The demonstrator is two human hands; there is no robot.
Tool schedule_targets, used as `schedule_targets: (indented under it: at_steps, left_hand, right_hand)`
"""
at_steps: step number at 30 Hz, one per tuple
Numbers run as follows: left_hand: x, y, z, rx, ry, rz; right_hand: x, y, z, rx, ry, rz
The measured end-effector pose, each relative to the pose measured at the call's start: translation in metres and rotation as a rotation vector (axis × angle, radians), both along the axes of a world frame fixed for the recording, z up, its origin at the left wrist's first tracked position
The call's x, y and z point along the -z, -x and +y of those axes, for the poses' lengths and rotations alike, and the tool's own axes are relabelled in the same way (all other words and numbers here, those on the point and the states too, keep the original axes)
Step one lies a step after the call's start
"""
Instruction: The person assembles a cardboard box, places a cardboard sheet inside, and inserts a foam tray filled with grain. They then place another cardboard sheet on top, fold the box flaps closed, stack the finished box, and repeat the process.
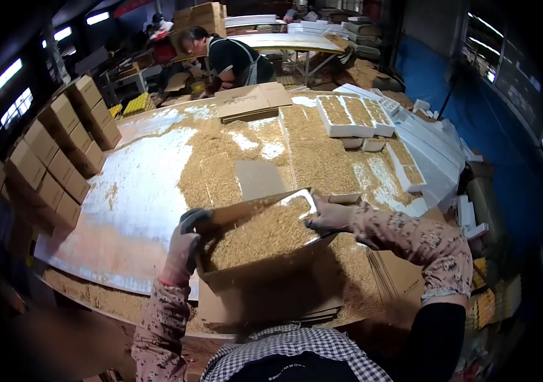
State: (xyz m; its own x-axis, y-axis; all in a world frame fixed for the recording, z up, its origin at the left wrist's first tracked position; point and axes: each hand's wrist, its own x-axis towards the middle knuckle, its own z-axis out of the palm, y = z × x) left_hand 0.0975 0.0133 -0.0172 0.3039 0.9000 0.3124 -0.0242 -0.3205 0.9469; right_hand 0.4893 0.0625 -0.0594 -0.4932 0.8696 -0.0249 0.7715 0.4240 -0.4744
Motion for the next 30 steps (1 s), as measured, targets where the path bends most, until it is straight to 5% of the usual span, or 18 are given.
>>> schedule_targets:
  at_steps: [2, 5, 9, 10, 12, 14, 16, 17, 19, 21, 24, 27, 29, 30]
  left_hand:
    - [0.010, 0.006, -0.005, 0.005, 0.135, -0.148]
    - [0.006, 0.008, -0.013, 0.047, 0.235, -0.184]
    - [0.001, 0.008, -0.020, 0.013, 0.288, -0.235]
    - [-0.003, 0.008, -0.021, 0.012, 0.293, -0.230]
    - [-0.018, 0.009, -0.028, -0.070, 0.377, -0.130]
    - [-0.026, 0.021, -0.037, -0.131, 0.370, -0.150]
    - [-0.011, 0.042, -0.033, -0.110, 0.433, -0.228]
    - [-0.008, 0.040, -0.030, -0.221, 0.394, -0.101]
    - [0.016, 0.060, -0.018, -0.248, 0.347, 0.027]
    - [0.021, 0.066, -0.009, -0.271, 0.285, 0.154]
    - [0.006, 0.052, -0.011, -0.320, 0.226, 0.271]
    - [0.005, 0.051, -0.019, -0.352, 0.191, 0.316]
    - [0.015, 0.054, -0.024, -0.357, 0.212, 0.242]
    - [0.016, 0.052, -0.030, -0.360, 0.231, 0.182]
  right_hand:
    - [-0.058, 0.042, -0.008, 0.132, 0.335, -0.431]
    - [-0.083, 0.069, -0.001, 0.007, 0.380, -0.735]
    - [-0.010, 0.050, 0.014, -0.822, -0.703, -0.726]
    - [-0.015, 0.063, 0.014, -0.822, -0.701, -0.720]
    - [-0.032, 0.099, 0.019, -0.584, 0.121, -0.950]
    - [-0.105, 0.107, 0.002, -0.346, 0.071, -0.767]
    - [-0.123, 0.088, 0.036, -0.119, 0.002, -0.113]
    - [-0.133, 0.090, 0.069, 0.047, 0.210, 0.000]
    - [-0.041, 0.109, 0.138, 0.329, -0.255, 0.339]
    - [0.039, 0.152, 0.175, 0.378, -0.183, 0.150]
    - [0.079, 0.174, 0.167, 0.398, -0.052, -0.154]
    - [0.093, 0.139, 0.169, 0.481, 0.123, -0.259]
    - [0.085, 0.083, 0.179, 0.462, 0.210, 0.081]
    - [0.034, 0.061, 0.165, 0.490, 0.102, -0.033]
